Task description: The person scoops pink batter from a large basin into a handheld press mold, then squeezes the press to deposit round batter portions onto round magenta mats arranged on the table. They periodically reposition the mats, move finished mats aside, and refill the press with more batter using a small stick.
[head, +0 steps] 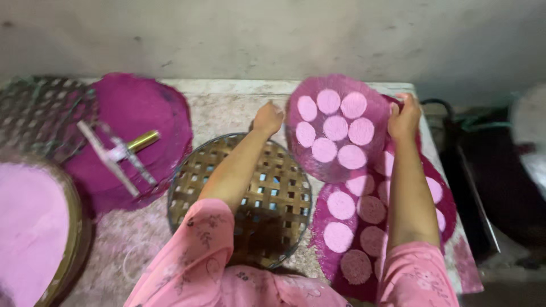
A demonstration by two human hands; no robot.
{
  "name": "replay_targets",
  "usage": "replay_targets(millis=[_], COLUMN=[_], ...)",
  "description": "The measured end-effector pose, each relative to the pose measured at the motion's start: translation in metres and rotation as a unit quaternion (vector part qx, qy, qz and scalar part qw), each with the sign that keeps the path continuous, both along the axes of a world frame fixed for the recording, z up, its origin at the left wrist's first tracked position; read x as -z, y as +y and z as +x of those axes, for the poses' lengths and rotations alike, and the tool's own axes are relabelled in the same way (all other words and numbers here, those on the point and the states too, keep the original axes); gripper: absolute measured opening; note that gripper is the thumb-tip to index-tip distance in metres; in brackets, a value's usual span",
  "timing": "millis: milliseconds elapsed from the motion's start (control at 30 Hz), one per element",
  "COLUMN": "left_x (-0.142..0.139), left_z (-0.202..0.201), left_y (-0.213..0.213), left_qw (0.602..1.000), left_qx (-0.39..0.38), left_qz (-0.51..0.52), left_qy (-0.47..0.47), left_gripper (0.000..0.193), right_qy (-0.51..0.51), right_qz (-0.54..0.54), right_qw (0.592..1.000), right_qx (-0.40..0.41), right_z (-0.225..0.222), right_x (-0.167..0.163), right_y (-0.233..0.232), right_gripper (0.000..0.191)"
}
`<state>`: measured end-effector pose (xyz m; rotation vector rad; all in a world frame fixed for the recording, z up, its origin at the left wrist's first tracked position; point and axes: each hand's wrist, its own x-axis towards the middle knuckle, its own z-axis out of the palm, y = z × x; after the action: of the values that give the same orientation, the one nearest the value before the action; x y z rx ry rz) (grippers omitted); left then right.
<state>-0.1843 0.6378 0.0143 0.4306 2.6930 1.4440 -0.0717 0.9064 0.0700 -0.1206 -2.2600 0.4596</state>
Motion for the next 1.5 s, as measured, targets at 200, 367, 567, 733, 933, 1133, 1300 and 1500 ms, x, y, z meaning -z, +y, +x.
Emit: replay_targets(millis=[200, 367, 567, 733, 933, 1133, 1300, 1500], left_x=[0.035, 0.080, 0.127, 0.123, 0.101, 0.082, 0.068, 0.056], left_z=[0.033, 0.144, 0.245, 0.257, 0.216, 0.127, 0.081, 0.061], left_y=[-0.147, -0.297, -0.352, -0.362, -0.374, -0.354, -0.343, -0.336], left_qw=[0.974, 0.974, 0.964, 0.961, 0.971, 0.956, 0.935, 0.944], left_qx=[-0.053, -0.156, -0.246, -0.255, -0.236, -0.201, -0.192, -0.210], left_qz=[-0.040, 0.014, 0.041, 0.047, 0.002, -0.065, -0.232, -0.245], left_qy=[0.217, 0.165, 0.097, 0.100, 0.022, 0.202, 0.187, 0.067], left_gripper=[0.033, 0.022, 0.023, 0.024, 0.025, 0.045, 0.058, 0.026], right_qy=[-0.021, -0.144, -0.161, -0.505, -0.517, -0.377, -0.271, -0.171], right_qz=[-0.108, -0.131, 0.012, 0.047, -0.046, -0.491, -0.471, -0.491], right_qw=[0.985, 0.915, 0.888, 0.831, 0.804, 0.681, 0.799, 0.843], right_qx=[-0.134, -0.354, -0.432, -0.227, -0.290, -0.391, -0.258, -0.137], right_z=[-0.011, -0.006, -0.013, -0.026, -0.046, -0.003, 0.099, 0.220], right_x=[0.052, 0.091, 0.083, 0.060, 0.058, 0.065, 0.073, 0.115], right_y=[-0.083, -0.233, -0.432, -0.529, -0.502, -0.382, -0.294, -0.235], right_gripper=[0.037, 0.038, 0.085, 0.132, 0.094, 0.073, 0.061, 0.043])
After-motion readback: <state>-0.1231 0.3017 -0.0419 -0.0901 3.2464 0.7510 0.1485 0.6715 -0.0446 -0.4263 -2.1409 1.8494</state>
